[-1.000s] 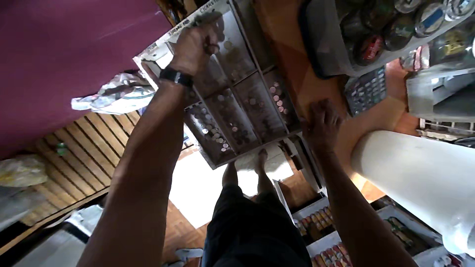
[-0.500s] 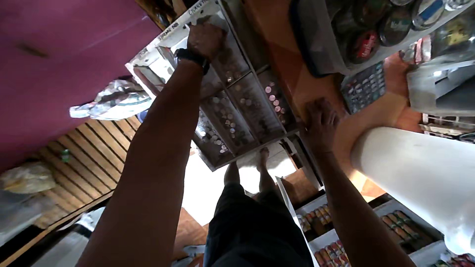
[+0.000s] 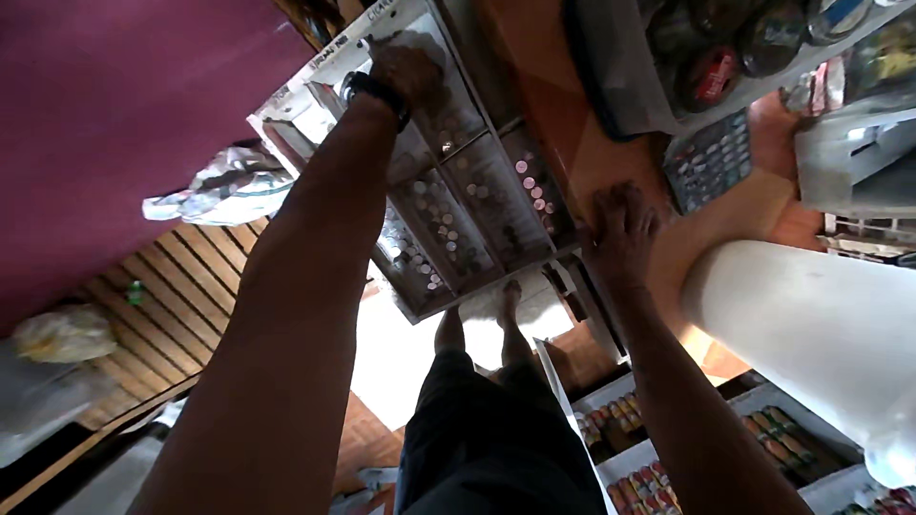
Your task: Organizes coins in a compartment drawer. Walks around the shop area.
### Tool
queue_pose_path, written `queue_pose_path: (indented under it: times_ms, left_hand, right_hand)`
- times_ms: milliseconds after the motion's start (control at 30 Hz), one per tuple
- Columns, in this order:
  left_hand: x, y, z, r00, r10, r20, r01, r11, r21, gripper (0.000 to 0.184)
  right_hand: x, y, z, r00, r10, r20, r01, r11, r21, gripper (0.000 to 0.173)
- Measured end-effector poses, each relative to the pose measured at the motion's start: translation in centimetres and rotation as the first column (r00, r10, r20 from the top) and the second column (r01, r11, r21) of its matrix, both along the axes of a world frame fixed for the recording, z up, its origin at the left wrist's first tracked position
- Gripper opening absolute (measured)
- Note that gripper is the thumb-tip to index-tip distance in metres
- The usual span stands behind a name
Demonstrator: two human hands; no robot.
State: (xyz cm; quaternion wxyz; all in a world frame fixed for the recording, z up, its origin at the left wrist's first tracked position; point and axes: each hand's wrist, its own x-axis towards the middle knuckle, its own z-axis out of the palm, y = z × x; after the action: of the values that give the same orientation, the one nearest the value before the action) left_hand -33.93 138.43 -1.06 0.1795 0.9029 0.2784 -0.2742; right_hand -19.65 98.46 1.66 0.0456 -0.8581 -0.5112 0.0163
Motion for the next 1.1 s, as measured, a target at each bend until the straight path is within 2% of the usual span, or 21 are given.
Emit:
queue_pose_path:
  times_ms: [67, 133, 200, 267, 333, 400, 467, 533, 600, 667, 800, 933, 1100]
  left_hand:
    - [-0.3, -0.4, 0.2, 0.999, 0.037, 0.032, -0.037, 0.999, -0.007, 0.028]
    - [-1.1, -0.1, 0.5, 0.976, 0.114, 0.184, -0.105, 0.993, -0.06, 0.026]
    - [-3.0, 0.2, 1.2, 0.881, 0.263, 0.393, -0.202, 0.961, -0.19, 0.024]
    - [-6.1, 0.6, 1.8, 0.732, 0.439, 0.52, -0.304, 0.895, -0.328, 0.028]
    - [-10.3, 0.7, 1.8, 0.562, 0.633, 0.533, -0.432, 0.773, -0.464, 0.032]
    - [-14.6, 0.5, 1.3, 0.332, 0.821, 0.465, -0.54, 0.569, -0.62, 0.023]
    - [-18.5, -0.3, 0.9, 0.141, 0.921, 0.364, -0.576, 0.375, -0.726, 0.012]
    - [-21.7, -1.8, 0.2, 0.08, 0.954, 0.289, -0.609, 0.277, -0.744, 0.014]
    - [-23.9, -3.2, -0.9, 0.059, 0.968, 0.244, -0.624, 0.227, -0.748, 0.019]
    - [-25.1, -4.4, -1.8, -0.014, 0.977, 0.215, -0.602, 0.163, -0.781, 0.019]
    - [-25.6, -6.1, -2.9, -0.216, 0.967, 0.138, -0.469, 0.021, -0.883, 0.013]
    - [-25.4, -6.6, -3.2, -0.284, 0.954, 0.094, -0.423, -0.037, -0.905, 0.011]
    - [-24.8, -6.8, -2.9, -0.409, 0.912, -0.025, -0.3, -0.16, -0.94, 0.01]
  right_hand:
    - [0.0, 0.0, 0.0, 1.0, -0.005, 0.001, 0.005, 1.0, -0.01, 0.053]
    - [0.0, 0.0, 0.0, 1.0, -0.013, -0.013, 0.013, 1.0, -0.013, 0.052]
    - [-0.1, 0.0, 0.1, 1.0, -0.016, -0.025, 0.015, 1.0, -0.011, 0.052]
    - [-0.1, 0.1, 0.2, 0.999, -0.021, -0.042, 0.02, 1.0, -0.017, 0.054]
    - [-0.1, 0.2, 0.3, 0.998, -0.032, -0.061, 0.031, 0.999, -0.025, 0.055]
    - [-0.1, 0.3, 0.4, 0.997, -0.025, -0.069, 0.024, 1.0, -0.009, 0.055]
    - [0.0, 0.4, 0.4, 0.998, -0.014, -0.067, 0.014, 1.0, -0.005, 0.055]
    - [-0.1, 0.3, 0.3, 0.998, -0.022, -0.06, 0.021, 1.0, -0.007, 0.056]
    - [-0.2, 0.4, 0.5, 0.996, -0.045, -0.08, 0.043, 0.999, -0.027, 0.058]
    - [-0.4, 0.5, 0.8, 0.993, -0.065, -0.094, 0.061, 0.997, -0.044, 0.057]
    - [-0.6, 0.6, 1.0, 0.995, -0.051, -0.089, 0.048, 0.998, -0.036, 0.055]
    - [-0.4, 0.5, 0.8, 0.997, -0.037, -0.062, 0.035, 0.999, -0.025, 0.057]
    - [-0.5, 0.5, 0.6, 0.998, -0.033, -0.05, 0.033, 0.999, -0.012, 0.058]
